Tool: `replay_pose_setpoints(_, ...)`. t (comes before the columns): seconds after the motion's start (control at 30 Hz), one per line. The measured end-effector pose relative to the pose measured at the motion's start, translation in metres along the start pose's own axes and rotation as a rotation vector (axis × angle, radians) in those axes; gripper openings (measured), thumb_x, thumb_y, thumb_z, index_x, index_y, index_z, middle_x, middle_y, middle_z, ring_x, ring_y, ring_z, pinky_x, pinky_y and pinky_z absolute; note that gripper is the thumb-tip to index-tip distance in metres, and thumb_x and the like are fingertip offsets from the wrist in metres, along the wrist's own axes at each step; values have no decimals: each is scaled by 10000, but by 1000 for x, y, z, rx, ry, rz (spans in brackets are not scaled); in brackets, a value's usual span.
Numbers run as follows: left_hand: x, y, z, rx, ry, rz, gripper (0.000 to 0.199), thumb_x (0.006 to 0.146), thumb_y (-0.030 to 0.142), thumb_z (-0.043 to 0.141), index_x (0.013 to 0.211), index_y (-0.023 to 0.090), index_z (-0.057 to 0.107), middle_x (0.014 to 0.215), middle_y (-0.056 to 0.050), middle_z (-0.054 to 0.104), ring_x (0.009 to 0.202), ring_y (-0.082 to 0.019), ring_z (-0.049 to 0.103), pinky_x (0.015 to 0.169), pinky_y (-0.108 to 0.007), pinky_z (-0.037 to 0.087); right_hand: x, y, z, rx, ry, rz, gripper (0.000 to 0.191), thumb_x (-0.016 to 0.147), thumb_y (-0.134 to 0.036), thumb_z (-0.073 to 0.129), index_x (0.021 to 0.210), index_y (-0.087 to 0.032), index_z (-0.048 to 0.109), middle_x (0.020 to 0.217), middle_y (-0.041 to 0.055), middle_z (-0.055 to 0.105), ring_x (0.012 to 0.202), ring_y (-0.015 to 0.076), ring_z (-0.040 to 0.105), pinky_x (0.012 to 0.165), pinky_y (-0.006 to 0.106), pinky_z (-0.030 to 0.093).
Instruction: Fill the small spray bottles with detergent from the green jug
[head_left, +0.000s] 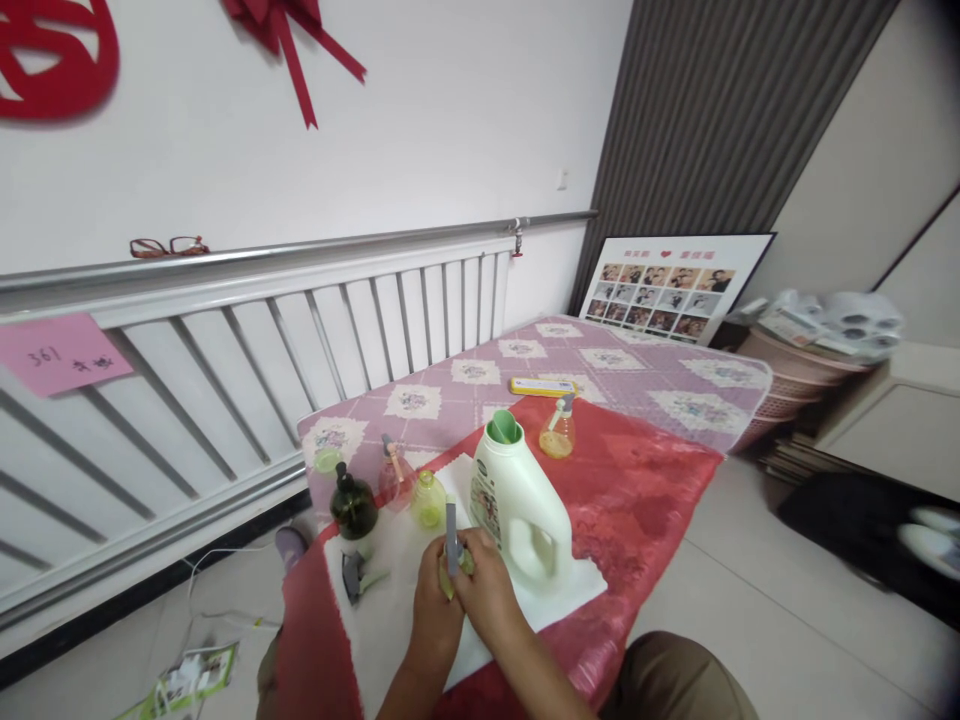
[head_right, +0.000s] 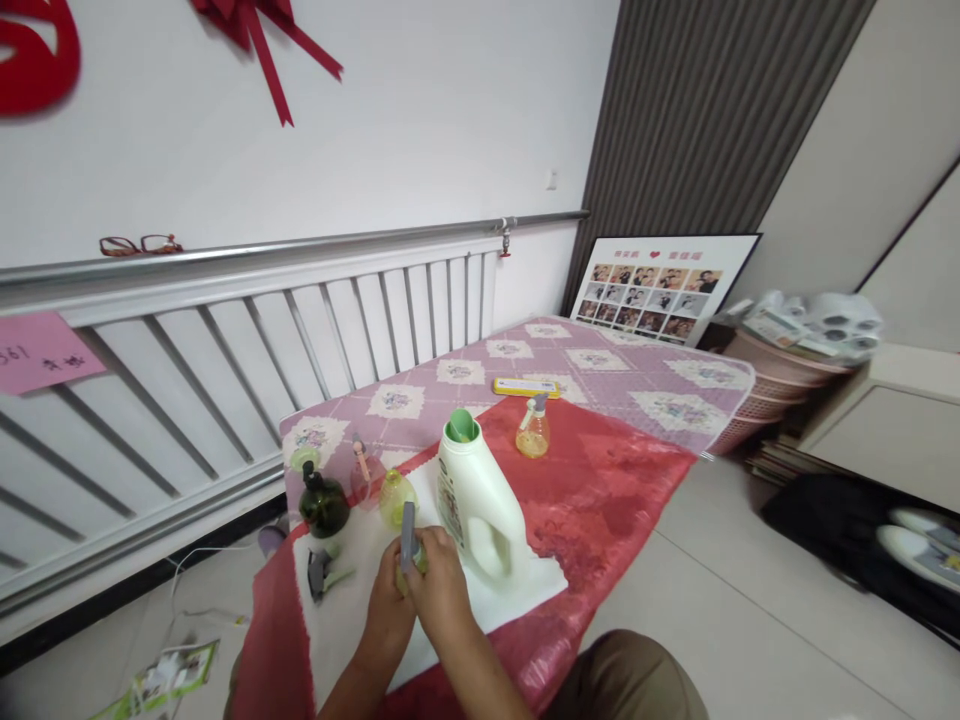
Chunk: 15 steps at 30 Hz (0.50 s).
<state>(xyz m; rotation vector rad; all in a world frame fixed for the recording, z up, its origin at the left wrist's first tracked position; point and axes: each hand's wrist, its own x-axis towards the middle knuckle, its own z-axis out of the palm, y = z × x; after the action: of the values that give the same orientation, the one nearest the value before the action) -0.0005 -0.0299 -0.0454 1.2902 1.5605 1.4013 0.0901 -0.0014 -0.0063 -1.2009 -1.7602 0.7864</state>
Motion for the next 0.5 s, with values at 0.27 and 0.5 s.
replay_pose_setpoints(0.27, -4, -7, -3, 82, -9, -29, 521, 754, 288, 568, 1249, 140, 496, 1276, -149, 592, 1190, -264, 559, 1035, -387, 411, 2, -4, -7, 6, -67, -14, 225, 747, -66, 549, 898, -189, 662, 900, 75, 626, 911, 235, 583, 842, 356, 450)
replay_pose_setpoints(0.5, -23, -9, -26, 62, -198, 46, 703, 711, 285, 713, 1344, 203, 420, 1378, -117, 513, 1292, -305, 466, 1081, -433, 388, -4, -27, -46, 70, -256, -79, 190, 713, -90, 661, 863, -206, 665, 901, 13, 636, 883, 172, 591, 808, 255, 443)
